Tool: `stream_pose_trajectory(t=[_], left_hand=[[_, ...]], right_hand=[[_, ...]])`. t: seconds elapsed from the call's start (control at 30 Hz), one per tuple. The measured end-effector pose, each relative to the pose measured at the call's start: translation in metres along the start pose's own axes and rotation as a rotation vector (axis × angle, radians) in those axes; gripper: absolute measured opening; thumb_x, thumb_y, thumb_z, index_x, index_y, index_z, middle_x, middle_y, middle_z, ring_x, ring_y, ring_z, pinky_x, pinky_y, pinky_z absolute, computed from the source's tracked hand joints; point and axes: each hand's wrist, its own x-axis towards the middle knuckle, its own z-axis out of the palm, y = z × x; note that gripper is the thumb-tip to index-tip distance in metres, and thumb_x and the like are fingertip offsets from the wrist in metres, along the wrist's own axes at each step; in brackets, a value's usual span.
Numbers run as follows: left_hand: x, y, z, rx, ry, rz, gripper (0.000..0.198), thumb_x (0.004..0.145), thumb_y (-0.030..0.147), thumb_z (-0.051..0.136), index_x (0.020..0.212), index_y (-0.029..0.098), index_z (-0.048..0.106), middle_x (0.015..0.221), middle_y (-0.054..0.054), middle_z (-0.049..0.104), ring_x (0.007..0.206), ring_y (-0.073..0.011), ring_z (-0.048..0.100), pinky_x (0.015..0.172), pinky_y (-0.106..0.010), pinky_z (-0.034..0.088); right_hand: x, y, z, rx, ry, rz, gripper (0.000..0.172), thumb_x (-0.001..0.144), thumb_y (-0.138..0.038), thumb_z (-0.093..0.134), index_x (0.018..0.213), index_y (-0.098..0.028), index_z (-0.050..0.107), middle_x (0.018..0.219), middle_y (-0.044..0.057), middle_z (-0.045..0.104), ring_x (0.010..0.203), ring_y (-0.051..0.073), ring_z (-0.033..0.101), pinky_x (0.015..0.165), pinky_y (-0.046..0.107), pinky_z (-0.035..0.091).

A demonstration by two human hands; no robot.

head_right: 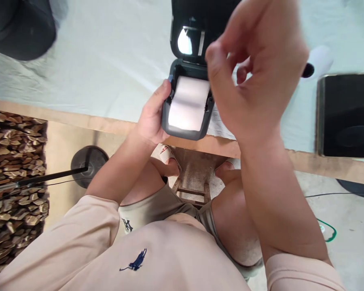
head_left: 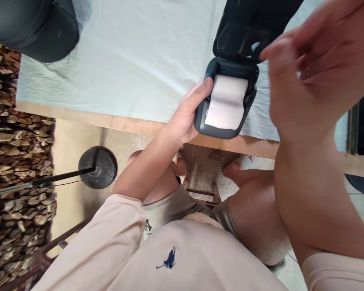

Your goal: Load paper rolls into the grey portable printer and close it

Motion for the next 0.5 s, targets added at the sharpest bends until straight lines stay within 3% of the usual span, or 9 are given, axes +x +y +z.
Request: stream_pose_trajectory(t=[0.07,0.17,0.23,0.33,0.43,0.5], left_hand=[[-0.001,0.0,0.002,0.008,0.016,0.011,0.03,0.098,0.036,0.048,0.106,0.015,0.068,0.084,-0.004,0.07,0.107,-0.0209,0.07,0.091,-0.029,0.057],[-0.004,0.0,0.007,-0.005,0.031,0.019,0.028,0.096,0.035,0.052,0.111,0.017,0.066,0.088,-0.004,0.07,0.114,-0.0232,0.068,0.096,-0.033,0.057],[-0.005,0.0,0.012,-0.002,0.045,0.011,0.028,0.095,0.036,0.055,0.113,0.018,0.065,0.093,-0.004,0.071,0.115,-0.0246,0.068,0.095,-0.033,0.057],[-0.006,0.001,0.017,-0.017,0.149,-0.036,0.027,0.093,0.032,0.058,0.115,0.02,0.065,0.095,-0.003,0.071,0.115,-0.0244,0.068,0.094,-0.03,0.057],[-0.005,0.002,0.018,-0.076,0.268,-0.105,0.025,0.093,0.026,0.057,0.115,0.021,0.065,0.092,-0.002,0.07,0.117,-0.0236,0.068,0.096,-0.03,0.056],[-0.005,0.002,0.016,-0.062,0.255,-0.124,0.023,0.093,0.027,0.056,0.112,0.02,0.066,0.09,-0.002,0.07,0.117,-0.0244,0.068,0.095,-0.03,0.056]], right_hand=[[0.0,-0.005,-0.002,-0.4,-0.099,-0.096,0.005,0.081,-0.024,0.063,0.082,-0.02,0.062,0.076,-0.002,0.06,0.066,0.008,0.052,0.061,0.026,0.038],[0.003,-0.013,-0.006,-0.761,-0.317,0.06,0.017,0.076,-0.028,0.063,0.092,-0.026,0.066,0.082,-0.003,0.069,0.066,0.013,0.055,0.06,0.03,0.036],[0.004,-0.016,-0.008,-0.868,-0.41,0.156,0.03,0.074,-0.032,0.063,0.105,-0.032,0.066,0.089,-0.003,0.071,0.069,0.017,0.057,0.061,0.033,0.036],[0.006,-0.016,-0.008,-0.938,-0.534,0.205,0.042,0.072,-0.037,0.065,0.114,-0.039,0.063,0.081,0.0,0.067,0.066,0.019,0.052,0.059,0.035,0.033],[0.007,-0.016,-0.004,-0.936,-0.527,0.279,0.043,0.069,-0.038,0.069,0.111,-0.041,0.063,0.082,0.0,0.066,0.062,0.017,0.046,0.059,0.035,0.031],[0.007,-0.018,-0.002,-0.919,-0.48,0.339,0.045,0.065,-0.034,0.072,0.109,-0.04,0.064,0.089,-0.001,0.068,0.065,0.017,0.047,0.061,0.035,0.031]])
